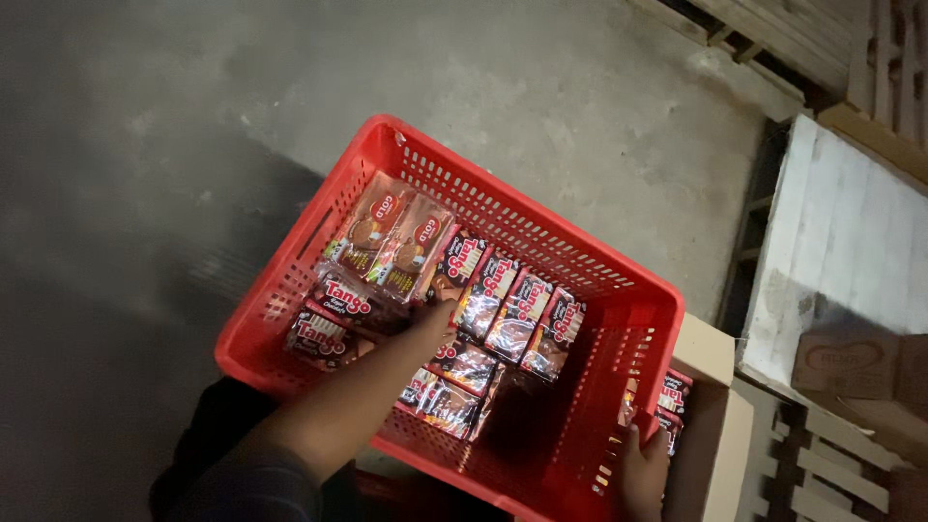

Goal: The person transfers individually wrapped Tango chocolate bars from a red plastic basket into a cardboard box. The person picks up bars one at a time and places them in rows inside the box, continuing until the basket is empty.

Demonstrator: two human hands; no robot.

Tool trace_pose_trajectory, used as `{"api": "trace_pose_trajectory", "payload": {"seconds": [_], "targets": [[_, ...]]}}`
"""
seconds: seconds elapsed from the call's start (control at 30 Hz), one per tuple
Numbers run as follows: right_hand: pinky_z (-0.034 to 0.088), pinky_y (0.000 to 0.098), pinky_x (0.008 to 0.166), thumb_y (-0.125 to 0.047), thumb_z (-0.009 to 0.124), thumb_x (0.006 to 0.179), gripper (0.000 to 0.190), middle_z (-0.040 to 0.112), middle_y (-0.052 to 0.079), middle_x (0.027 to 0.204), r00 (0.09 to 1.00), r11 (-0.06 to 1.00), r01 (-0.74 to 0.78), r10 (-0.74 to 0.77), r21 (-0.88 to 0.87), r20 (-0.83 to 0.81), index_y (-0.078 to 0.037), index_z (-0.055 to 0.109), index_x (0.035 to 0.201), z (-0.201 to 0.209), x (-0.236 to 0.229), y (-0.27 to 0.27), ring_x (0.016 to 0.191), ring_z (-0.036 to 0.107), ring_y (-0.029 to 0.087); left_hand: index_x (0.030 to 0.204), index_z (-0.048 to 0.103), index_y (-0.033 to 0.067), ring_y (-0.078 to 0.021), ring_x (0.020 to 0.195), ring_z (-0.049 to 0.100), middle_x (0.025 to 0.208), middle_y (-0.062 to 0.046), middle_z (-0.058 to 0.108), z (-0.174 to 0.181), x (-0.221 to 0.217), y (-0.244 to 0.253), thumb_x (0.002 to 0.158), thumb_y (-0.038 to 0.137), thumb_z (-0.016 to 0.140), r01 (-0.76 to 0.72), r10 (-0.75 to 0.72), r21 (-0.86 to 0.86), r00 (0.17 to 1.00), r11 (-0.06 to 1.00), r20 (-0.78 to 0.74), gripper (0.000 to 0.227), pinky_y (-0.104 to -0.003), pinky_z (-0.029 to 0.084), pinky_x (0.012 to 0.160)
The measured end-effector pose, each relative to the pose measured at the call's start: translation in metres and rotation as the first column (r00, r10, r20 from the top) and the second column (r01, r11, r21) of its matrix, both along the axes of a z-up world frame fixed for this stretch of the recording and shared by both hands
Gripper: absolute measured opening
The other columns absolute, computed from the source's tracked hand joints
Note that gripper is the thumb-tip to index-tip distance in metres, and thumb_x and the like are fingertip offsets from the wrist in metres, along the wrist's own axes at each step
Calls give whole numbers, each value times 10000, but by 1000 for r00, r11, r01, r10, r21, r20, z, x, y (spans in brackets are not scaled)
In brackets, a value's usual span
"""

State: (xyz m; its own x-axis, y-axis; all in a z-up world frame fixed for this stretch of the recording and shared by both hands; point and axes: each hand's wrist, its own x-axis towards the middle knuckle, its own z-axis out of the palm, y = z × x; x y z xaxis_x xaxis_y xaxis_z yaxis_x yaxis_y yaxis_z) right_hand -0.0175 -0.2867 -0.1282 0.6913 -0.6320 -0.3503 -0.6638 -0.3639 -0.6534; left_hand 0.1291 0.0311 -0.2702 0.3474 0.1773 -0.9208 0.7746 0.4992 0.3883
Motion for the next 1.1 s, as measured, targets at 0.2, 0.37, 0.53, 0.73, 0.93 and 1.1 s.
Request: {"api": "trace_pose_trajectory", "payload": {"seconds": [0.2, 0.37, 0.53, 0.73, 0.93, 1.1], "targets": [[569, 500, 647, -234, 486, 1081, 241, 680, 228, 1010, 1000, 1000, 7, -8, -24, -15, -1, 533, 1125, -12, -4, -9, 802, 690, 354, 1333, 599, 18, -309, 1055, 747, 1254, -217, 712, 99, -8, 6, 730, 509, 797, 90, -85, -27, 986, 996, 146, 803, -320, 657, 840], [507, 455, 795, -183, 495, 1048, 261, 710, 190, 1121, 990, 997, -72, 72, -1, 122, -11, 603, 1211, -26, -4, -22, 953, 660, 322, 1398, 634, 222, -200, 901, 759, 1037, -115, 780, 63, 10, 9, 831, 563, 681, 201, -162, -155, 959, 967, 231, 664, -402, 453, 1141], [474, 515, 848, -340, 538, 984, 400, 708, 218, 1121, 992, 970, -126, 129, -207, 1, -22, 629, 1209, -51, -3, -45, 1017, 669, 405, 1214, 725, 142, -192, 818, 734, 927, -92, 753, 119, 2, 17, 708, 451, 746, 123, -84, -139, 963, 983, 258, 593, -352, 565, 925], [469, 476, 910, -264, 546, 1006, 337, 711, 196, 1151, 979, 988, -104, 122, -114, 165, -14, 607, 1224, -80, 5, -52, 1028, 650, 347, 1536, 493, 211, -191, 1060, 716, 1248, -91, 732, 219, -72, 30, 587, 556, 720, 474, -442, -116, 868, 873, 224, 1035, -594, 183, 1255], [450, 637, 1037, -238, 643, 985, 460, 631, 381, 1210, 958, 974, -101, 150, -204, 243, 61, 548, 1320, -68, -2, -31, 1188, 586, 574, 1182, 598, -82, -286, 880, 731, 1083, -153, 625, 179, -166, 33, 773, -37, 766, 363, -200, -150, 762, 919, 616, 445, -348, 634, 723], [569, 393, 885, 20, 623, 898, 314, 673, 202, 1180, 707, 986, -52, 147, -156, 692, -36, 604, 1206, -42, -26, -4, 1124, 659, 378, 1138, 621, 51, -231, 795, 577, 966, -63, 551, 251, -209, 39, 897, 206, 785, 210, -51, -191, 790, 959, 611, 330, -490, 624, 594]]}}
